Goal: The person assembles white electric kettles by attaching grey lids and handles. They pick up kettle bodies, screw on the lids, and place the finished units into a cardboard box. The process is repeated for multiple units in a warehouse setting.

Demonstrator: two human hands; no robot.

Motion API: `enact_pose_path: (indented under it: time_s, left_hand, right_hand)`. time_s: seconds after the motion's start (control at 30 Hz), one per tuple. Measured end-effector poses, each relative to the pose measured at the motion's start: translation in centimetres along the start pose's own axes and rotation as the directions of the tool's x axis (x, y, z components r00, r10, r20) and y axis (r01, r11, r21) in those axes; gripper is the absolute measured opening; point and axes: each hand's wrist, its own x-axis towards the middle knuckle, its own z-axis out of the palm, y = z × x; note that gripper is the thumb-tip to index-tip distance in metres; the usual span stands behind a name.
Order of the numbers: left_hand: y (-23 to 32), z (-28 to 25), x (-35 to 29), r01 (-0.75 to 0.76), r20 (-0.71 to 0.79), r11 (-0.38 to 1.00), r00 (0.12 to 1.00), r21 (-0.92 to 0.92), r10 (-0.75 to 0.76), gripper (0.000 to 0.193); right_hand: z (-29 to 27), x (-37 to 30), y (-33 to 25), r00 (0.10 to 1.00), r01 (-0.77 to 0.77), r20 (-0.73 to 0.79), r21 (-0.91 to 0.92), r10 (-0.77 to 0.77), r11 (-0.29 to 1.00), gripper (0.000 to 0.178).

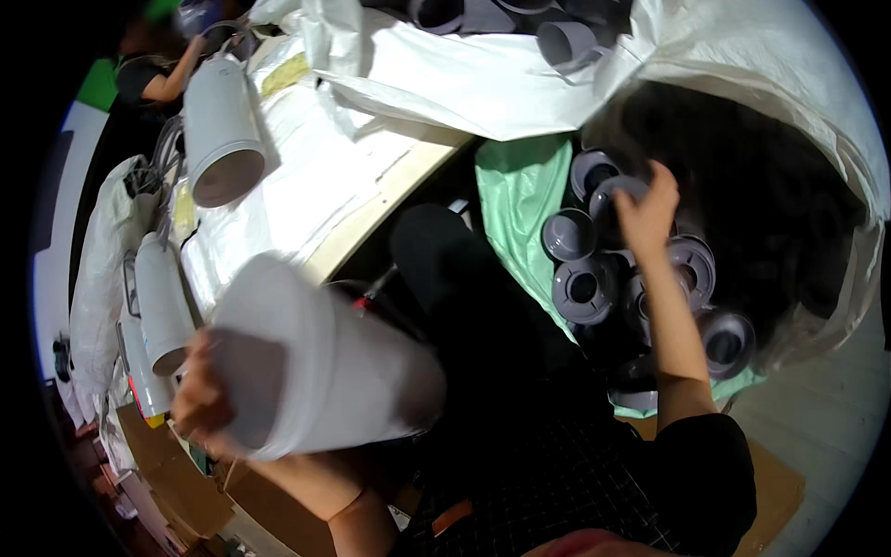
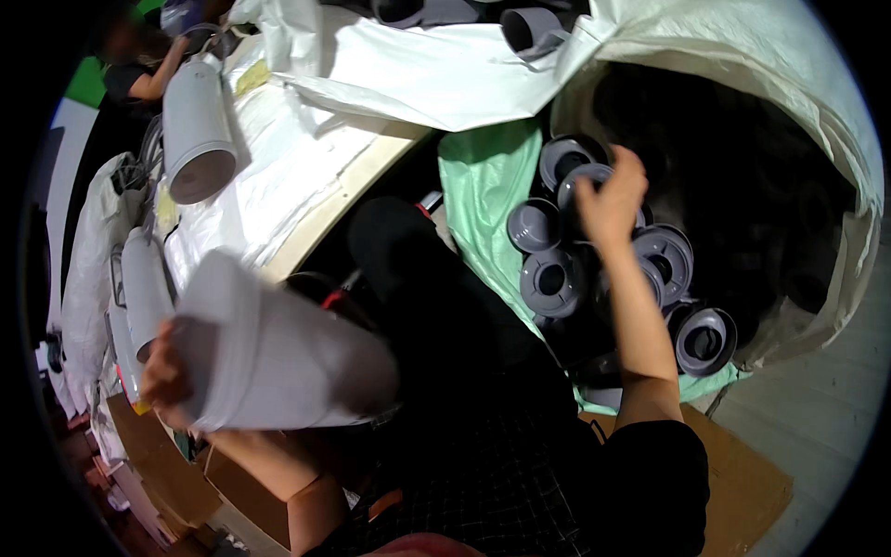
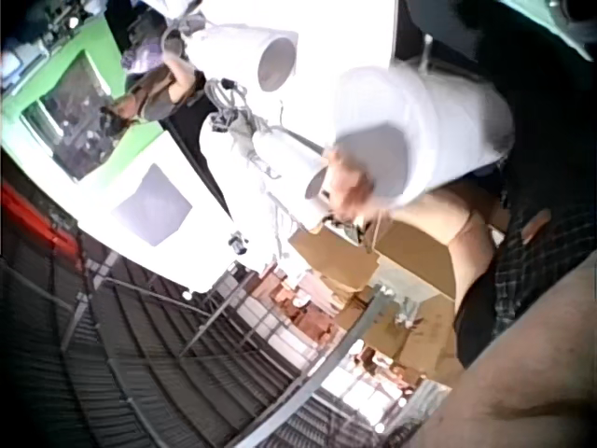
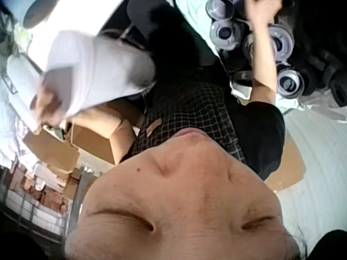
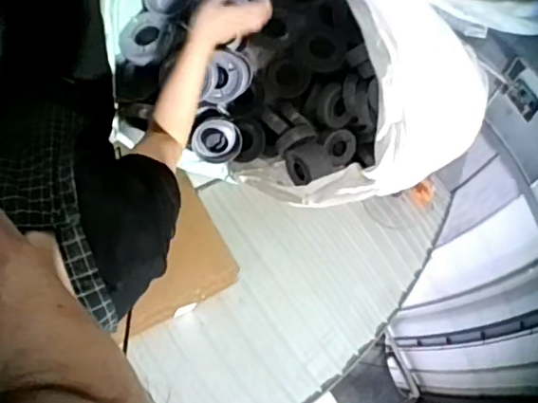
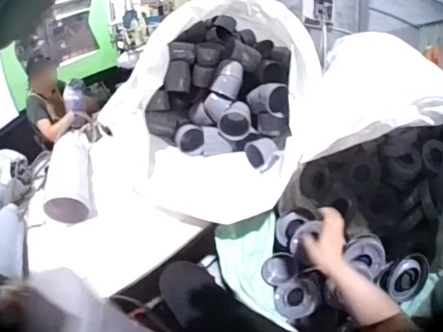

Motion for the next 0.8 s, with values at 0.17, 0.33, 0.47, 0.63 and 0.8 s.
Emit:
enact_pose_path:
  time_s: [0.17,0.33,0.47,0.63,0.8]
  left_hand:
    - [-2.6,4.1,5.4,0.143,0.245,0.971,0.951,0.191,-0.189,0.050]
    - [-5.3,4.9,6.4,0.089,0.431,0.975,0.886,0.202,-0.170,0.035]
    - [-3.7,6.2,6.4,0.272,0.367,0.905,0.846,0.326,-0.387,0.127]
    - [-0.4,3.0,6.4,0.365,0.271,0.848,0.834,0.384,-0.481,0.138]
    - [0.0,4.3,6.4,0.336,0.342,0.863,0.815,0.377,-0.467,0.134]
  right_hand:
    - [5.5,-1.2,12.6,0.811,-0.454,0.475,0.144,0.341,0.879,0.077]
    - [-4.7,7.1,-9.4,0.892,0.163,0.239,0.623,-0.385,0.765,0.050]
    - [-3.0,9.4,-21.9,0.869,-0.490,0.492,0.842,-0.051,-0.225,0.032]
    - [-0.9,10.7,-26.6,0.918,-0.370,0.393,0.896,0.052,-0.246,0.021]
    - [-2.3,10.4,-33.4,0.758,-0.649,0.617,0.682,-0.211,-0.336,0.036]
